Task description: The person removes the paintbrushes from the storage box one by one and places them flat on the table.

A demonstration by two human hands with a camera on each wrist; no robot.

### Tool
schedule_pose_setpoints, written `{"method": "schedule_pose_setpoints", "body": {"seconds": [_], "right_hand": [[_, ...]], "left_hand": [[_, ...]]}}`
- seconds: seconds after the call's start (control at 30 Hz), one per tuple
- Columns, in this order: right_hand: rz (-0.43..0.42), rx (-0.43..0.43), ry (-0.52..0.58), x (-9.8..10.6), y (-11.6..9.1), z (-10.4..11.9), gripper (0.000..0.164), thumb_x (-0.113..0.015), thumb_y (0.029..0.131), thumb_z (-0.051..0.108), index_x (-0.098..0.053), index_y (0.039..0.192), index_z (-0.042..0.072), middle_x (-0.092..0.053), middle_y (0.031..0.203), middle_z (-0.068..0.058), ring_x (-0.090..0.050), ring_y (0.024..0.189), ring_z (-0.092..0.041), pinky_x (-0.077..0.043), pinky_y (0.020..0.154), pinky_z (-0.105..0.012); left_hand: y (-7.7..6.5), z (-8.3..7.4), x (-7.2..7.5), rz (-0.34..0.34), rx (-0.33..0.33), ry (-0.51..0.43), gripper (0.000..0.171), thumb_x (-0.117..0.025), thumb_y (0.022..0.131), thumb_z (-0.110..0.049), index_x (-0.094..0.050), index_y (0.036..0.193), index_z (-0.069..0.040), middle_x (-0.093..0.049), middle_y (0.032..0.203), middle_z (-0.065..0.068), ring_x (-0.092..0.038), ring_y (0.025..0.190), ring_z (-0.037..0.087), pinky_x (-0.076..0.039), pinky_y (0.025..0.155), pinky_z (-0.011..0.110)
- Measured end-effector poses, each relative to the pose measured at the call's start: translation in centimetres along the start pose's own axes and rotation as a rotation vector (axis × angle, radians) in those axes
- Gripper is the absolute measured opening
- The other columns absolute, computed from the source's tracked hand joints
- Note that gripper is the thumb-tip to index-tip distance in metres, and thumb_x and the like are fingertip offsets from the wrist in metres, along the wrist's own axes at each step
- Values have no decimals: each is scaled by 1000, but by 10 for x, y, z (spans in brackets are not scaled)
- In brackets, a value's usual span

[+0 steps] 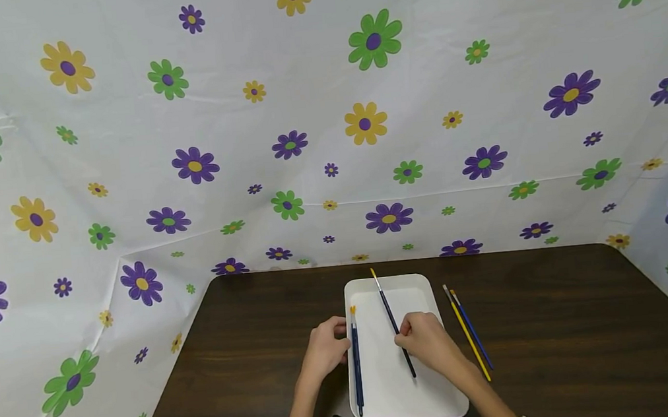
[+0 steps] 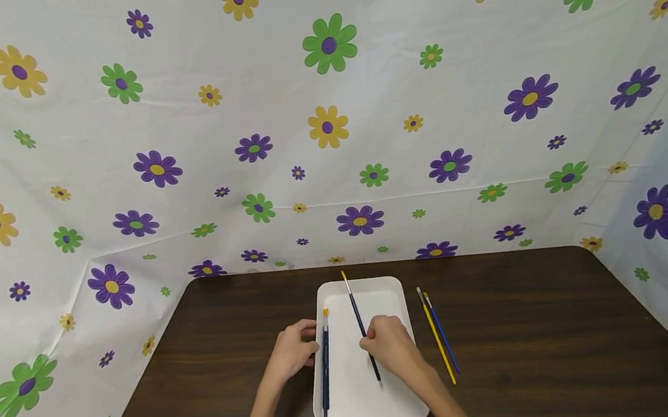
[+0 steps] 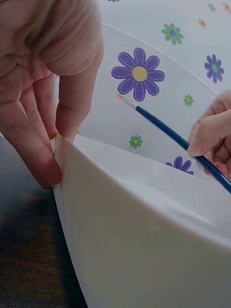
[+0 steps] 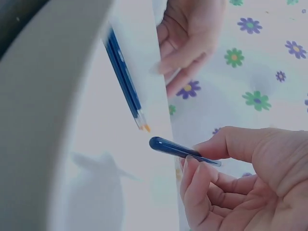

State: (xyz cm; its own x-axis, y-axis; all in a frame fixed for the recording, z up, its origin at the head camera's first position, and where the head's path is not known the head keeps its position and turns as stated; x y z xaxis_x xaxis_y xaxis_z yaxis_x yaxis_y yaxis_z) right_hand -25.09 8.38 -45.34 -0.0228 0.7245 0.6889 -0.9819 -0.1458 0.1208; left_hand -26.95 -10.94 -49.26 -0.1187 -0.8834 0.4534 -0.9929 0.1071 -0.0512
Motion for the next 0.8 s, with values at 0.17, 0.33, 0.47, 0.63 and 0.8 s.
{"method": "schedule_pose_setpoints", "body": {"seconds": [0.17,0.33,0.47,0.63,0.8], "right_hand": [[0,-38,6,9,2,-6,17,-71,82,-4,-60,71,4,-54,60,0,-51,52,-12,-39,47,-23],[-8,-45,13,17,2,-10,15,-69,83,-4,-62,72,3,-56,58,0,-53,51,-12,-39,46,-24],[-20,-45,19,25,4,-12,14,-69,85,-3,-63,74,2,-58,59,0,-55,52,-12,-40,47,-24],[-20,-61,40,35,4,-16,12,-66,87,-4,-64,75,0,-58,60,-1,-55,54,-13,-40,48,-26],[-10,-105,57,43,4,-24,9,-65,89,-4,-65,80,-2,-58,63,-2,-55,56,-14,-42,49,-26]], "left_hand": [[0,-1,0,-1,-7,3,37,-63,87,9,-65,124,9,-71,109,24,-67,58,20,-59,54,35],[0,-1,0,2,-7,8,37,-63,88,9,-65,125,9,-71,110,24,-67,58,20,-59,55,36],[0,-1,0,8,-12,10,38,-62,88,8,-65,125,9,-71,110,25,-67,57,21,-59,56,36],[-1,-2,0,10,-17,13,38,-62,87,8,-64,125,11,-71,110,26,-68,57,22,-59,55,36],[-1,-2,0,9,-15,12,38,-62,87,8,-64,125,10,-71,110,26,-68,57,22,-59,55,36]]}}
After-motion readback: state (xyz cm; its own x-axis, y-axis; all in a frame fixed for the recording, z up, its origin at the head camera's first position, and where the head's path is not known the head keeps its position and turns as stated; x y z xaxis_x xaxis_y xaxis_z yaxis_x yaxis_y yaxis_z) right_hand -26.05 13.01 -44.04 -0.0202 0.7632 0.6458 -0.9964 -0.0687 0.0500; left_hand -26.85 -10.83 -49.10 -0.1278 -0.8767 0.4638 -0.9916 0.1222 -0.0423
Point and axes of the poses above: each hand's wrist, its own y-axis towards the middle knuckle, its own x-axis out of the back of the hand, z = x × y, the point moved 9 cm from there along y, towards the middle knuckle
